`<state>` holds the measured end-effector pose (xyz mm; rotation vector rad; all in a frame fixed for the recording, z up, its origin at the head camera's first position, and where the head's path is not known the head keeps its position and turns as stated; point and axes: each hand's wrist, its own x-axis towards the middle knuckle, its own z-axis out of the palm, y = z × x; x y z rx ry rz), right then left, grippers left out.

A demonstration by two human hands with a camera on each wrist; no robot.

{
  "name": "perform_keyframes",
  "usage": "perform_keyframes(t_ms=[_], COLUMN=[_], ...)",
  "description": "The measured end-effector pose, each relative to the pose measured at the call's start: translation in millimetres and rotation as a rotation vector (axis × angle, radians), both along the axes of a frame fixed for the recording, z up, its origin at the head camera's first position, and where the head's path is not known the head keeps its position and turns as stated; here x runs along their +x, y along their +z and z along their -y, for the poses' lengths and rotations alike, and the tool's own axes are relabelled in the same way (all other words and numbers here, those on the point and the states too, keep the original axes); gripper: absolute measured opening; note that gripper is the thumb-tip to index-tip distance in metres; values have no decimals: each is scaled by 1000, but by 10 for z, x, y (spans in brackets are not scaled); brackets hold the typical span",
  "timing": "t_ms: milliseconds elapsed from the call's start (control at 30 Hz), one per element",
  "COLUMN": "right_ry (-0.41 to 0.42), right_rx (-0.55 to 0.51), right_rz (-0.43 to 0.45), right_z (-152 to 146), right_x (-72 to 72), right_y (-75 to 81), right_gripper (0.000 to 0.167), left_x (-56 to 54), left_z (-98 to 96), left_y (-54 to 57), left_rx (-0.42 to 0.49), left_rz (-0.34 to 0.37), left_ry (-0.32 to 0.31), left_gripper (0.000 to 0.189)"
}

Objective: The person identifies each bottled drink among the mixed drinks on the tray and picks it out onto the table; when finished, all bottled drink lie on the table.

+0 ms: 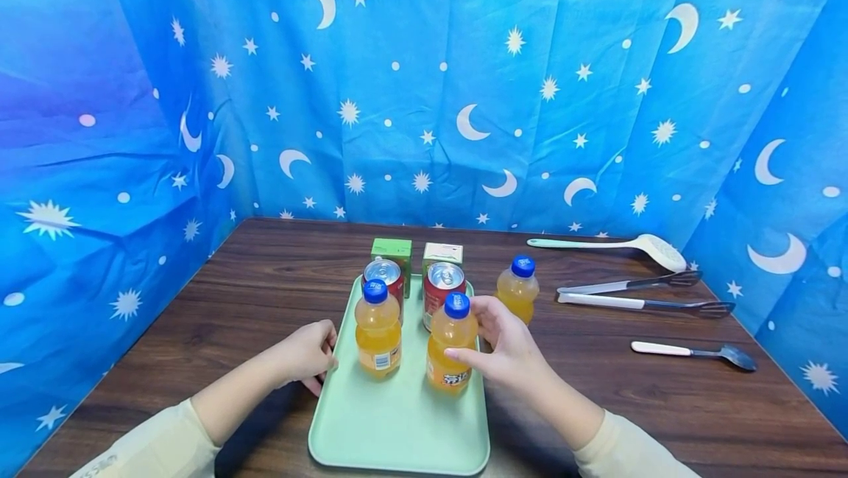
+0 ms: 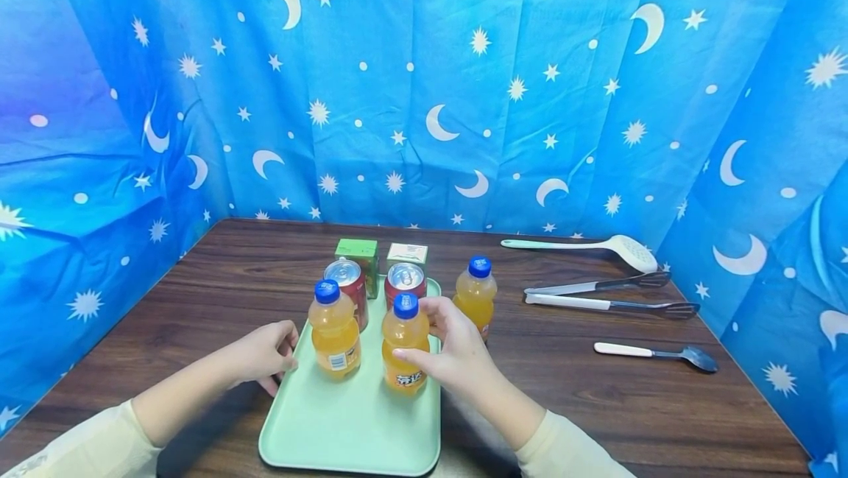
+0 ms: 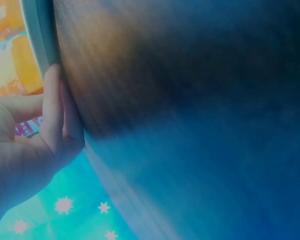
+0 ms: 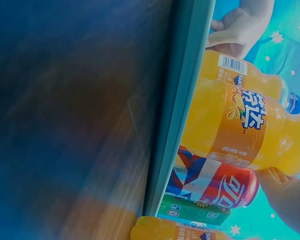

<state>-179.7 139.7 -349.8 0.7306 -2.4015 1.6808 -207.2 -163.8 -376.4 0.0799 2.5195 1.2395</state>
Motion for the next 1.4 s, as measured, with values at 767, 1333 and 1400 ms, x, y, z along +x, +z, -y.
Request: perform_keyframes(t_ms=[767,1333,1400], right_ry=[11,3,0], right_rx=[-32,-24,-25], right_rz=[-21,-19,-15], right_z=[-48,-87,-92], right_x=[-18,4,6], right_y=[-15,-4,-5], right_gripper=[54,54,54], left_x=[-10,12,14], left_z=[-10,-24,-24], left_y=[-4,27,28], left_rx=[-27,-31,-28], left_rz=[8,9,8], left_ry=[8,13,12], left_gripper=[23,22,23])
